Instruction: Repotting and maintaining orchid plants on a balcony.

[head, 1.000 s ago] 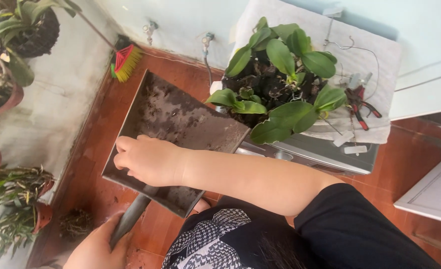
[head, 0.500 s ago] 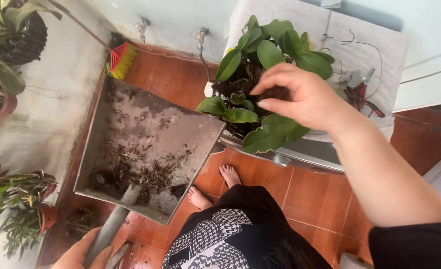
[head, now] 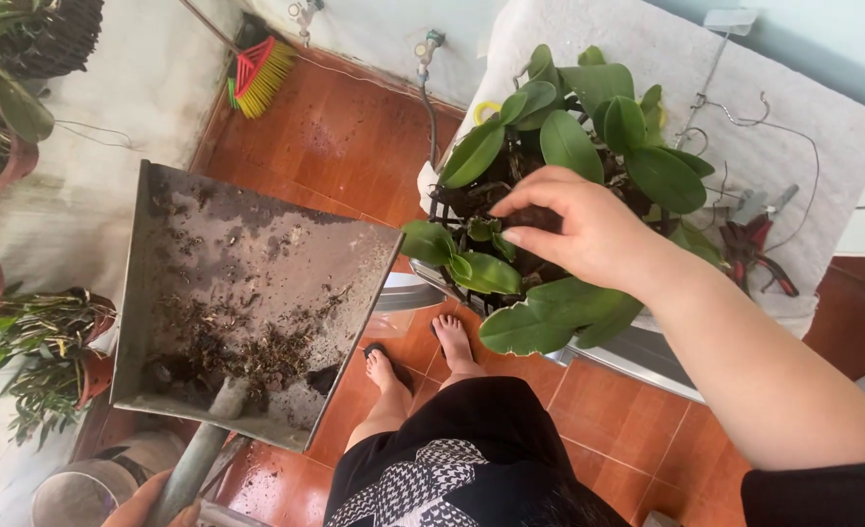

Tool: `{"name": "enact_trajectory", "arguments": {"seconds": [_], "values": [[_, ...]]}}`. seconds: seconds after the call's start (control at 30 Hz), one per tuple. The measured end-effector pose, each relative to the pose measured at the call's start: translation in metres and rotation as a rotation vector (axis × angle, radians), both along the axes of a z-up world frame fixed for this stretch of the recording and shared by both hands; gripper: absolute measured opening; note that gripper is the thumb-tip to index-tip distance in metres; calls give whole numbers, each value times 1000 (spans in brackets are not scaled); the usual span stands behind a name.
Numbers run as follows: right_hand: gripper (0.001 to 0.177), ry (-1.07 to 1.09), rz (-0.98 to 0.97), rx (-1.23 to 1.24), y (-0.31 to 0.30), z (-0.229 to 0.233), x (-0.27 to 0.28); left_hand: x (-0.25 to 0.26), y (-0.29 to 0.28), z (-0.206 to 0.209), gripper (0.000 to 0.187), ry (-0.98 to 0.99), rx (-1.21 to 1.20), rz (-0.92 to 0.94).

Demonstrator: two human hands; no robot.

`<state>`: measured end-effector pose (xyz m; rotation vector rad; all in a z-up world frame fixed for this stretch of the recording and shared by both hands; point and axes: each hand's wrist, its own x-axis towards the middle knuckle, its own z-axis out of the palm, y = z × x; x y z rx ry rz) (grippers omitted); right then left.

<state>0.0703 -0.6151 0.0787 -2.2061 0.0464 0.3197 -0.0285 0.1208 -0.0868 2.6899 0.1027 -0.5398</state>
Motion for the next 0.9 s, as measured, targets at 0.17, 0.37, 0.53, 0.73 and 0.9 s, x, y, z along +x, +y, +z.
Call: {"name": "enact_trajectory", "arguments": {"seconds": [0.17,0.37,0.53,0.73,0.9], "values": [[27,240,-71,276,26,-32,43,17,-4,0,61,343,90,61],[28,129,-2,60,41,-55,56,-3,-25,24,65,180,13,-50],[25,56,34,-62,37,-44,60,-1,-52,53,63,-70,-68,-203],[21,82,105,-137,33,-45,64,-6,-73,68,64,-90,-84,-129],[37,-92,418,-365,36,-52,63,-13,-77,71,66,-110,-99,-63]]}}
